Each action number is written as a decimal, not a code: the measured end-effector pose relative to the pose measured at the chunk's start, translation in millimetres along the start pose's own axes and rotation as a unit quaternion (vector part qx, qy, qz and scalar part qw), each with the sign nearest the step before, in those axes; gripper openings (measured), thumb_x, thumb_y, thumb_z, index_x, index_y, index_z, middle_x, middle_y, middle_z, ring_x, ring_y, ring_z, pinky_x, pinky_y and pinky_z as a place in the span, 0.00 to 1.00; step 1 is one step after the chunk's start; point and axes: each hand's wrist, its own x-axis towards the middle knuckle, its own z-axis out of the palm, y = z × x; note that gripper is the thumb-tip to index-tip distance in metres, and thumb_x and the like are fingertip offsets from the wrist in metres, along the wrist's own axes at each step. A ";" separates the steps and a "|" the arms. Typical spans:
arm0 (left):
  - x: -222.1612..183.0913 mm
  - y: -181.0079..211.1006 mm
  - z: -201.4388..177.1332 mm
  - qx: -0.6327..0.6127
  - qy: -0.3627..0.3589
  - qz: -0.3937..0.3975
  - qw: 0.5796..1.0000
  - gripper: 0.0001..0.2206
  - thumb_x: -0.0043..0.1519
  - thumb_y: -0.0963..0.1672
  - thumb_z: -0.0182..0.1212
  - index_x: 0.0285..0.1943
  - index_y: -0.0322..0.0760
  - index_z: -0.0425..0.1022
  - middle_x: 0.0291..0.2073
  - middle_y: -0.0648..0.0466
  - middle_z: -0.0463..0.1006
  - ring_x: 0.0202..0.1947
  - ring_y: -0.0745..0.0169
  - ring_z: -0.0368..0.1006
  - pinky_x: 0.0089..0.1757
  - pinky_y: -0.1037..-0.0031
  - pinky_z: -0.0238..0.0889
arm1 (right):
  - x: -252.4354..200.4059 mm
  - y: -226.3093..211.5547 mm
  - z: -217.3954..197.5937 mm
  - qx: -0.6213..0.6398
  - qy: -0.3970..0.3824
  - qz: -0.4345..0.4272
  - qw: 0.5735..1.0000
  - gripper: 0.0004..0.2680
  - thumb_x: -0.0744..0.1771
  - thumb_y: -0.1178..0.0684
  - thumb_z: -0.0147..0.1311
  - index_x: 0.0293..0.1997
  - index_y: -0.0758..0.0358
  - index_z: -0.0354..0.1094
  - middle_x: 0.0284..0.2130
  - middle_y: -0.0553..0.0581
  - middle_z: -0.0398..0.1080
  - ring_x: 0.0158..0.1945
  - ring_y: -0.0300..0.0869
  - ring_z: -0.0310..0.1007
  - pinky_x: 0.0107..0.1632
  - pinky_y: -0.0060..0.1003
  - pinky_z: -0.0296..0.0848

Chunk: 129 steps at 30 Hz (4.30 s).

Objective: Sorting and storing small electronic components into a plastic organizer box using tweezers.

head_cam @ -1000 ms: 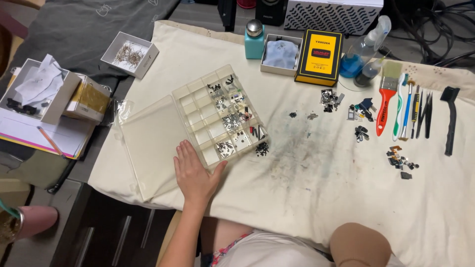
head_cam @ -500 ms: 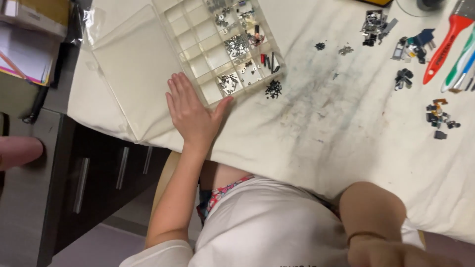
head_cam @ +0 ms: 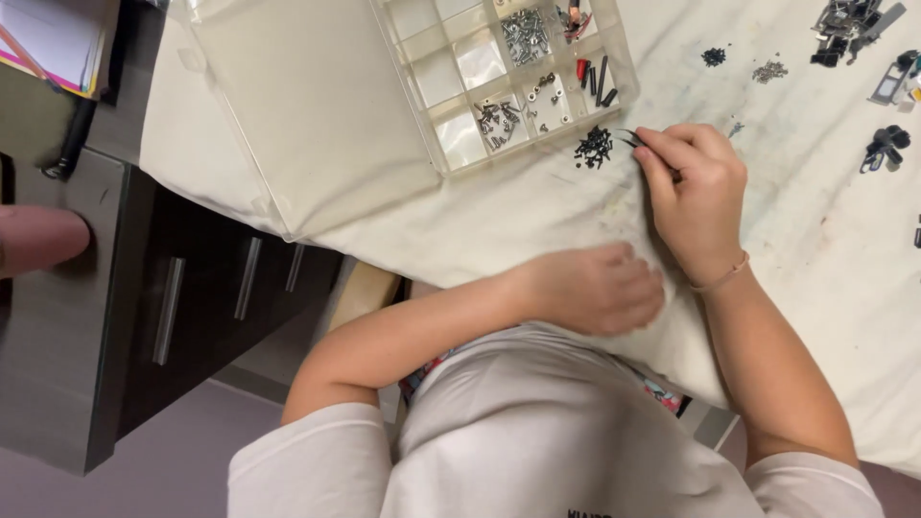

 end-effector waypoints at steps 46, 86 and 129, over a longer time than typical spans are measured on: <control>14.9 9.4 85.2 -0.251 0.000 -0.180 0.951 0.30 0.51 0.53 0.71 0.54 0.23 0.76 0.51 0.32 0.78 0.60 0.30 0.68 0.68 0.48 0.53 | 25.9 -34.1 -17.0 -0.028 -0.006 0.042 0.999 0.04 0.75 0.72 0.59 0.56 0.83 0.77 0.48 0.75 0.73 0.51 0.60 0.71 0.58 0.49 0.70; 20.5 6.2 68.8 -0.158 -0.080 -0.183 0.967 0.26 0.56 0.56 0.59 0.49 0.33 0.83 0.40 0.43 0.84 0.55 0.40 0.72 0.64 0.54 0.58 | 5.1 -6.1 7.0 -0.065 -0.020 0.065 0.996 0.05 0.72 0.69 0.62 0.49 0.68 0.81 0.42 0.61 0.73 0.44 0.52 0.69 0.52 0.44 0.68; -35.3 -13.2 -37.3 -0.179 0.015 -0.520 0.835 0.15 0.72 0.46 0.51 0.66 0.41 0.72 0.42 0.47 0.83 0.45 0.46 0.80 0.47 0.60 0.75 | -18.6 -6.4 5.1 0.201 0.092 0.103 0.970 0.11 0.71 0.65 0.64 0.58 0.80 0.69 0.41 0.70 0.71 0.42 0.49 0.74 0.44 0.40 0.76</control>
